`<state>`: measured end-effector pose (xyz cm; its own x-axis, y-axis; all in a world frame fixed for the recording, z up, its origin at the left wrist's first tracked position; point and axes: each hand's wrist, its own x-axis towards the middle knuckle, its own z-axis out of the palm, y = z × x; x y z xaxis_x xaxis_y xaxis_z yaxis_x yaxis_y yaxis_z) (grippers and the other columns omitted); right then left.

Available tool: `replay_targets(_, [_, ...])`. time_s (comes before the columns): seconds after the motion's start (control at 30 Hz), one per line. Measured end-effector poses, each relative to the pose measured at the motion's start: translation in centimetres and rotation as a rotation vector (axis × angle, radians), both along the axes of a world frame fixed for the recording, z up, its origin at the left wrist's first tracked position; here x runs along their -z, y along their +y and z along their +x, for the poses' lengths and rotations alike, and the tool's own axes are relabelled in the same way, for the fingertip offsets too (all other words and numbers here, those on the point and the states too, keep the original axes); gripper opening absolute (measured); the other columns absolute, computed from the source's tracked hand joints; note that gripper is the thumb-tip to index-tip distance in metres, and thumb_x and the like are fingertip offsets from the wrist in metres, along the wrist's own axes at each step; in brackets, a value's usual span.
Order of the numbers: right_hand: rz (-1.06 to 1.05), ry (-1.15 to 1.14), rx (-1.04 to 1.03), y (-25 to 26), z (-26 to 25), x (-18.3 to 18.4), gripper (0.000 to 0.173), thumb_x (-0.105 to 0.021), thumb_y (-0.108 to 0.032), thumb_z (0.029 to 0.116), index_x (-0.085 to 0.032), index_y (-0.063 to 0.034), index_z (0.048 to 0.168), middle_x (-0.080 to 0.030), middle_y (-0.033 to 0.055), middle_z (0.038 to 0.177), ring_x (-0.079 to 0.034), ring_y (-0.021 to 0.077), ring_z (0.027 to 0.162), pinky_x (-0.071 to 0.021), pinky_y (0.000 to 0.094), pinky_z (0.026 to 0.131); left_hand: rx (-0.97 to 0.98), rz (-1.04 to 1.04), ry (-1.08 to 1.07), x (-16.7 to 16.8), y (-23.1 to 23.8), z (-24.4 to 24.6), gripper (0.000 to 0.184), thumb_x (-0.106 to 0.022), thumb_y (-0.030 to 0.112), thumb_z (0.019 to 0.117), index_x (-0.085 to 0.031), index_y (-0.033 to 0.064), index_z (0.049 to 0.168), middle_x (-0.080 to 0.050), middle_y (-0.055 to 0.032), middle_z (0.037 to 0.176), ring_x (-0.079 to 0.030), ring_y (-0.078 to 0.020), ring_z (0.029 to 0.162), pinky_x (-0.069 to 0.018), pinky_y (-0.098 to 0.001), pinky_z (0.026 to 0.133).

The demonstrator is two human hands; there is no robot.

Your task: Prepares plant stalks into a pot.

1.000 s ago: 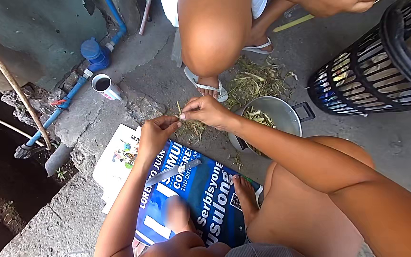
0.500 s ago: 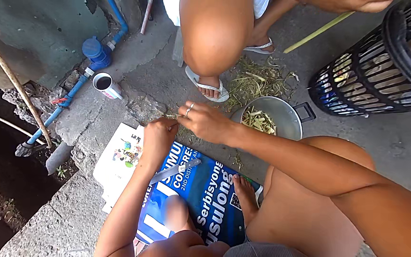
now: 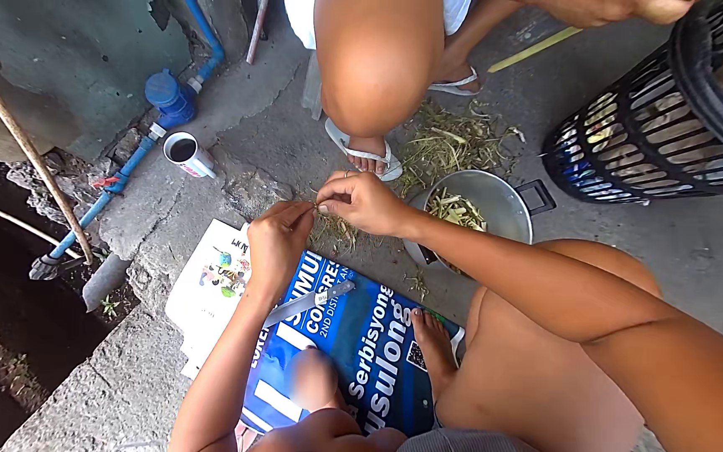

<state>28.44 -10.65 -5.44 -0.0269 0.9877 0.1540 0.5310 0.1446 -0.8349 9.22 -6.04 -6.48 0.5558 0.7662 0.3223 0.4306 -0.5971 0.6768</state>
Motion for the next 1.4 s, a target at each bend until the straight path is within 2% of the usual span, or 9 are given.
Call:
replay_targets(0.17, [-0.132, 0.514, 0.101, 0.0, -0.7, -0.3, 0.005, -0.068, 0.002, 0.0939, -0.072, 0.0005, 0.096, -0.07, 0.0021, 0.087, -0.064, 0.0016, 0.075, -0.0546, 0.0185, 0.072, -0.037, 0.024, -0.16, 0.0, -0.1, 0.2, 0.012, -0.072, 0.011, 0.0954, -0.079, 0.0055, 0.102, -0.075, -0.0067, 0.098, -0.071, -0.0054, 0.082, -0.0575, -0.0195, 0.075])
replay_targets(0.27, [-0.175, 0.632, 0.171, -0.5, -1.6, -0.7, 0.01, -0.063, 0.002, 0.0965, -0.072, -0.0019, 0.095, -0.065, -0.0009, 0.078, -0.052, 0.0015, 0.062, -0.0445, 0.0163, 0.059, -0.044, 0.083, -0.222, 0.2, -0.2, 0.5, 0.012, -0.072, 0.01, 0.0952, -0.079, 0.0034, 0.101, -0.075, -0.0081, 0.099, -0.071, -0.0053, 0.083, -0.0568, -0.0182, 0.077])
replay_targets(0.4, [-0.245, 0.783, 0.23, -0.8, -2.2, -1.1, 0.014, -0.059, 0.002, 0.0995, -0.071, -0.0036, 0.096, -0.063, -0.0025, 0.076, -0.051, 0.0011, 0.06, -0.0463, 0.0155, 0.059, -0.055, 0.139, -0.241, 0.3, -0.4, 0.8, 0.013, -0.071, 0.011, 0.0958, -0.079, 0.0023, 0.101, -0.075, -0.0096, 0.098, -0.071, -0.0072, 0.086, -0.0563, -0.0185, 0.078])
replay_targets(0.5, [-0.14, 0.493, 0.206, -0.8, -1.9, -0.9, 0.011, -0.06, -0.002, 0.0998, -0.071, -0.0032, 0.098, -0.064, 0.0006, 0.082, -0.052, 0.0036, 0.063, -0.0447, 0.0182, 0.058, -0.057, 0.166, -0.165, 0.3, -0.3, 0.7, 0.014, -0.07, 0.011, 0.0965, -0.079, 0.0031, 0.102, -0.075, -0.0108, 0.097, -0.071, -0.0108, 0.083, -0.0574, -0.0218, 0.076])
replay_targets(0.6, [0.106, -0.07, 0.063, -0.2, -0.7, -0.4, 0.013, -0.06, -0.003, 0.0984, -0.073, -0.0014, 0.101, -0.065, 0.0107, 0.102, -0.062, 0.0167, 0.085, -0.053, 0.0313, 0.076, -0.034, 0.182, -0.035, 0.2, -0.1, 0.5, 0.015, -0.067, 0.009, 0.0965, -0.079, 0.0029, 0.103, -0.074, -0.0119, 0.094, -0.07, -0.017, 0.078, -0.057, -0.0298, 0.072])
replay_targets(0.67, [0.205, -0.328, -0.02, 0.1, -0.2, -0.1, 0.014, -0.06, -0.004, 0.0984, -0.074, -0.0011, 0.101, -0.066, 0.0153, 0.103, -0.063, 0.0293, 0.098, -0.0529, 0.0425, 0.088, 0.014, 0.199, 0.031, 0.2, 0.1, 0.3, 0.016, -0.065, 0.008, 0.0965, -0.079, 0.0024, 0.102, -0.074, -0.0129, 0.095, -0.071, -0.0214, 0.082, -0.0581, -0.0348, 0.075])
replay_targets(0.77, [0.248, -0.595, -0.125, 0.2, 0.4, 0.2, 0.018, -0.056, -0.01, 0.1007, -0.074, -0.005, 0.1, -0.067, 0.0137, 0.1, -0.061, 0.0354, 0.1, -0.0488, 0.0476, 0.086, 0.132, 0.126, 0.119, 0.1, 0.7, -0.2, 0.017, -0.063, 0.008, 0.0991, -0.078, 0.0023, 0.104, -0.073, -0.0136, 0.099, -0.071, -0.0267, 0.091, -0.0568, -0.0418, 0.084])
replay_targets(1.07, [-0.208, -0.408, -0.247, 0.2, 0.7, -2.0, 0.022, -0.055, -0.012, 0.1046, -0.074, -0.002, 0.108, -0.067, 0.0151, 0.103, -0.06, 0.0322, 0.107, -0.0445, 0.0469, 0.098, 0.203, 0.006, 0.152, -0.5, 1.1, -0.9, 0.013, -0.068, 0.014, 0.0978, -0.078, 0.008, 0.104, -0.073, -0.0081, 0.095, -0.069, -0.0186, 0.083, -0.0575, -0.0365, 0.077])
replay_targets(1.4, [0.103, -0.453, -0.079, -0.8, -0.6, -1.2, 0.011, -0.068, -0.005, 0.0932, -0.076, -0.0025, 0.1, -0.068, 0.0156, 0.097, -0.065, 0.0327, 0.095, -0.0535, 0.0453, 0.086, 0.079, 0.167, 0.156, -0.3, 0.1, 0.1, 0.012, -0.067, 0.006, 0.0959, -0.077, 0.0015, 0.099, -0.073, -0.013, 0.094, -0.071, -0.0231, 0.077, -0.0592, -0.0384, 0.071])
